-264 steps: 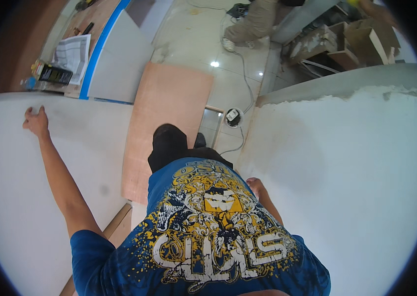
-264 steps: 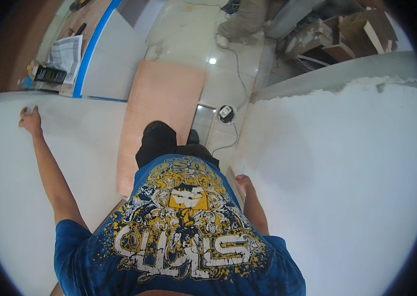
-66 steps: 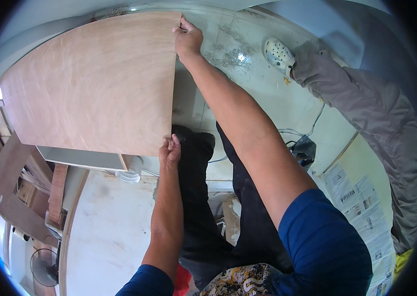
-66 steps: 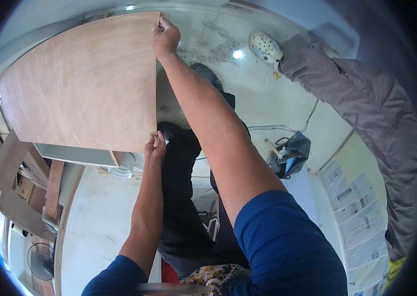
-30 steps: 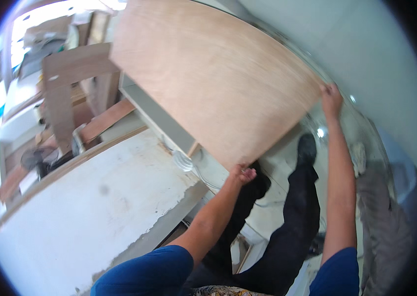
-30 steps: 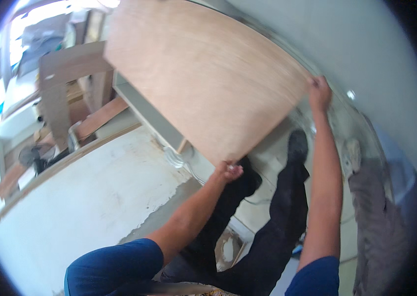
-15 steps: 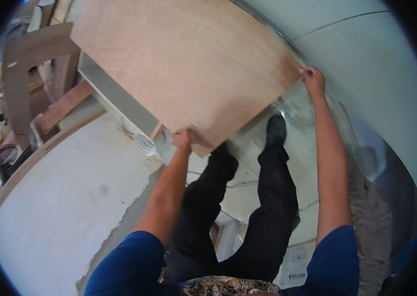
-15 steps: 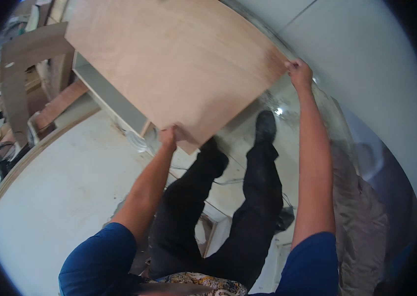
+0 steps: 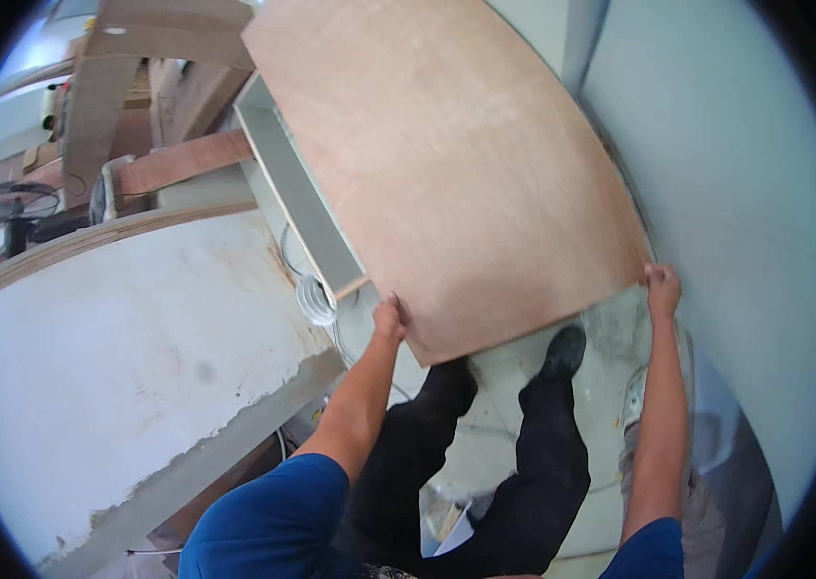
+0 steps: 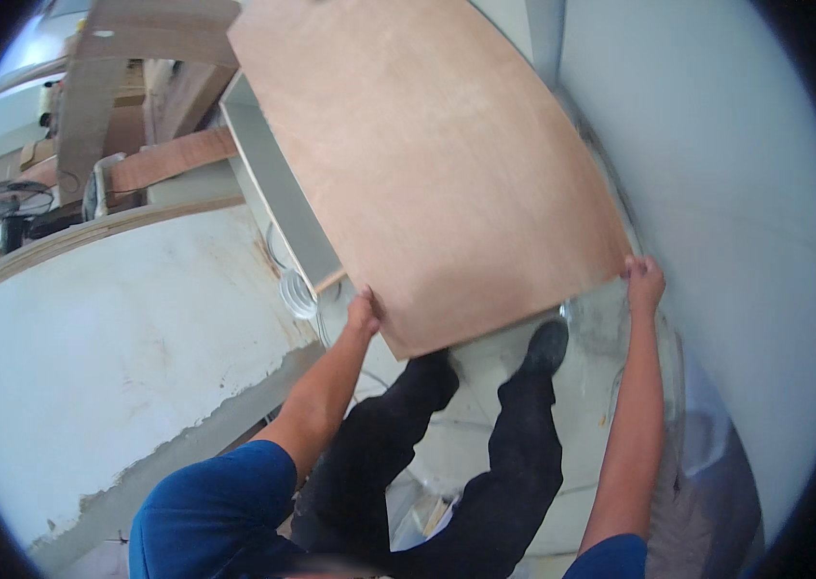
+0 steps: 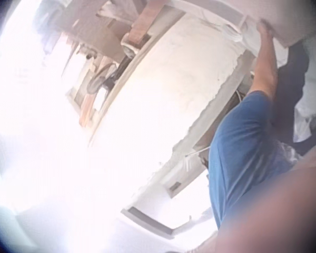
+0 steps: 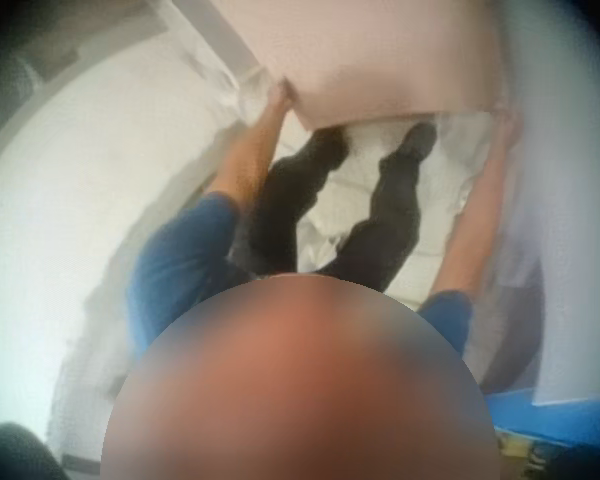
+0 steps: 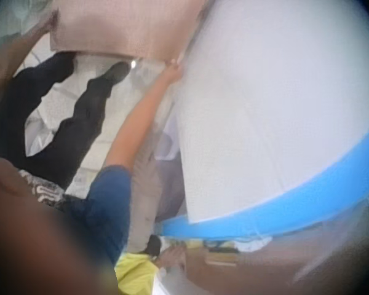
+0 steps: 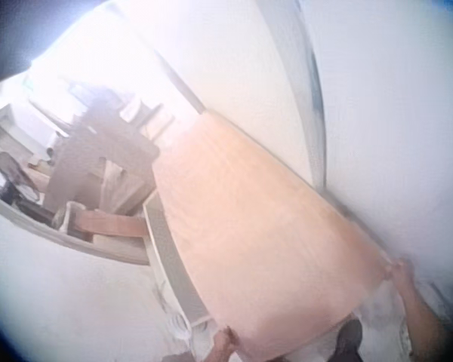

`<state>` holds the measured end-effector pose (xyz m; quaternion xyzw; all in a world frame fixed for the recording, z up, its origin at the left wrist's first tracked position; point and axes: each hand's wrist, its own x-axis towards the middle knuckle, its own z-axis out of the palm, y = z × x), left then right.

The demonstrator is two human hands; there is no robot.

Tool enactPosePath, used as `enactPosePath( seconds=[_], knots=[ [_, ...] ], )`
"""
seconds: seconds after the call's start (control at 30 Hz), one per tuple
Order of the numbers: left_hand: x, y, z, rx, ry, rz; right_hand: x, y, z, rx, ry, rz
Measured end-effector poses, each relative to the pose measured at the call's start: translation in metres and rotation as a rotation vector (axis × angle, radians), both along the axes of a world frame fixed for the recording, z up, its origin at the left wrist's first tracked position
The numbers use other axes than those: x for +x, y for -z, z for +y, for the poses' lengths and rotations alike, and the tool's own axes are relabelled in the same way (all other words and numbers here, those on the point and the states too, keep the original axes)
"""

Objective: The person measures a wall and a wooden panel using a tape measure, then positions the panel against the wall to check fit. They handle the panel and tape measure throughout the process.

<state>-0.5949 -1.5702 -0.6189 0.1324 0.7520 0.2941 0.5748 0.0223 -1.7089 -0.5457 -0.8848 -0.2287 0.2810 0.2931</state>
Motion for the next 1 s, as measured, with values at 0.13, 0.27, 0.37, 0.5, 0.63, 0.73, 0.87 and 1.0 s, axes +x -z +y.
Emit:
enactPosePath(
  seconds=[0.13, 0.27, 0.37, 0.5, 0.63, 0.73, 0.87, 1.0],
  knots=[
    [0.028, -0.013, 0.017, -0.136, 0.005, 0.094, 0.004, 0.017, -0.009, 0.100, 0.109, 0.107],
    [0.038, -0.028, 0.014, -0.179, 0.075, 0.068, 0.010, 0.019, -0.015, 0.122, 0.109, 0.095],
    [0.053, -0.052, 0.020, -0.336, 0.105, 0.158, 0.005, 0.022, -0.018, 0.109, 0.128, 0.110],
    [0.082, -0.086, 0.027, -0.467, 0.182, 0.198, 0.011, 0.018, -0.018, 0.096, 0.055, 0.022],
    [0.047, -0.061, 0.019, -0.361, 0.317, 0.215, 0.010, 0.015, -0.019, 0.094, 0.065, 0.026],
    [0.057, -0.075, 0.015, -0.419, 0.240, 0.220, 0.010, 0.007, -0.015, 0.109, 0.045, 0.041],
    [0.051, -0.075, 0.014, -0.491, 0.328, 0.265, 0.001, 0.011, -0.018, 0.145, 0.134, 0.128],
    [0.084, -0.090, 0.008, -0.417, 0.241, 0.355, 0.013, 0.013, -0.020, 0.086, 0.080, 0.128]
  ],
)
